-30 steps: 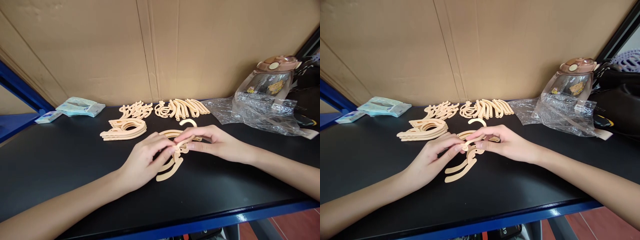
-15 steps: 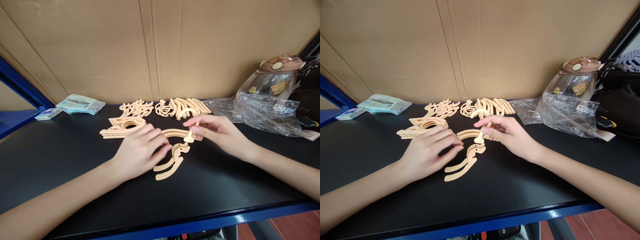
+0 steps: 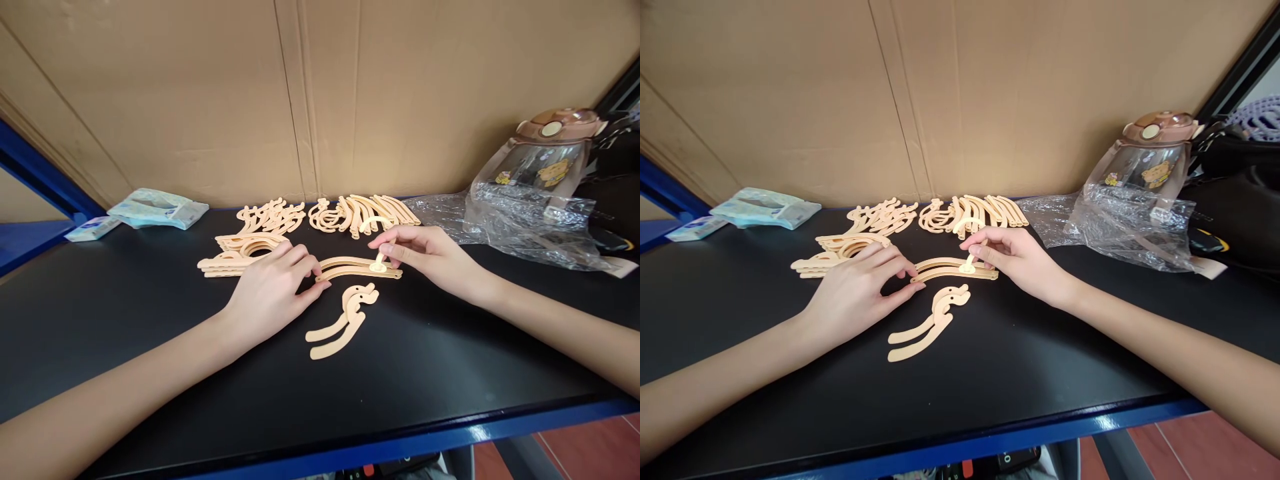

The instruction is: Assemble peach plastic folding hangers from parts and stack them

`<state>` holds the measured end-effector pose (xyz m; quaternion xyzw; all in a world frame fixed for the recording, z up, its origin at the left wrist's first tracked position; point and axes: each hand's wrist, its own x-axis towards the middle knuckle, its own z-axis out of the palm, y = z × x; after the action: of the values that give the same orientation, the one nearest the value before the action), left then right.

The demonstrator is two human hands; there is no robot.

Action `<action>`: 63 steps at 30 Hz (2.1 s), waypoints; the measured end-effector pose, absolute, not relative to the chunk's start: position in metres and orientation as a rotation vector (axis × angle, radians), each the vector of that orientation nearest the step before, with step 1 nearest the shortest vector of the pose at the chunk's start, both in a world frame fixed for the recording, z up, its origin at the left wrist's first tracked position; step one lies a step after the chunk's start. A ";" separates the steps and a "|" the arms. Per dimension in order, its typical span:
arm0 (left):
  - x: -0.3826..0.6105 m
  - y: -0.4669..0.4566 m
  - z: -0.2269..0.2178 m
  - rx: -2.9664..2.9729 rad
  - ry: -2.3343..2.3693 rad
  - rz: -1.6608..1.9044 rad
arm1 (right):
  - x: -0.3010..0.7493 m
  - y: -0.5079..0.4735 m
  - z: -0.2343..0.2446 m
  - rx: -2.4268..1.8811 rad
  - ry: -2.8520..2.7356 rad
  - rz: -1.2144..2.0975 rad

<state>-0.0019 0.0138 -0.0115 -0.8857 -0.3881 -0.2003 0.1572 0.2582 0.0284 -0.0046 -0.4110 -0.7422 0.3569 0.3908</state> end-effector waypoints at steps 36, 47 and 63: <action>0.006 0.003 0.008 -3.220 -2.235 -2.326 | 0.260 0.028 -0.005 -1.069 -1.861 1.013; 0.008 0.001 0.011 -3.143 -2.647 -1.906 | 0.259 0.028 -0.006 -1.051 -1.852 1.042; 0.007 -0.002 0.015 -3.179 -2.433 -1.495 | 0.260 0.028 -0.006 -1.048 -1.867 1.063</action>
<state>0.0073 -0.0015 0.0149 -0.6281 -0.4806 -0.2954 -0.5360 0.2596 0.0275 -0.0059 -0.4078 -0.7265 0.4138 0.3668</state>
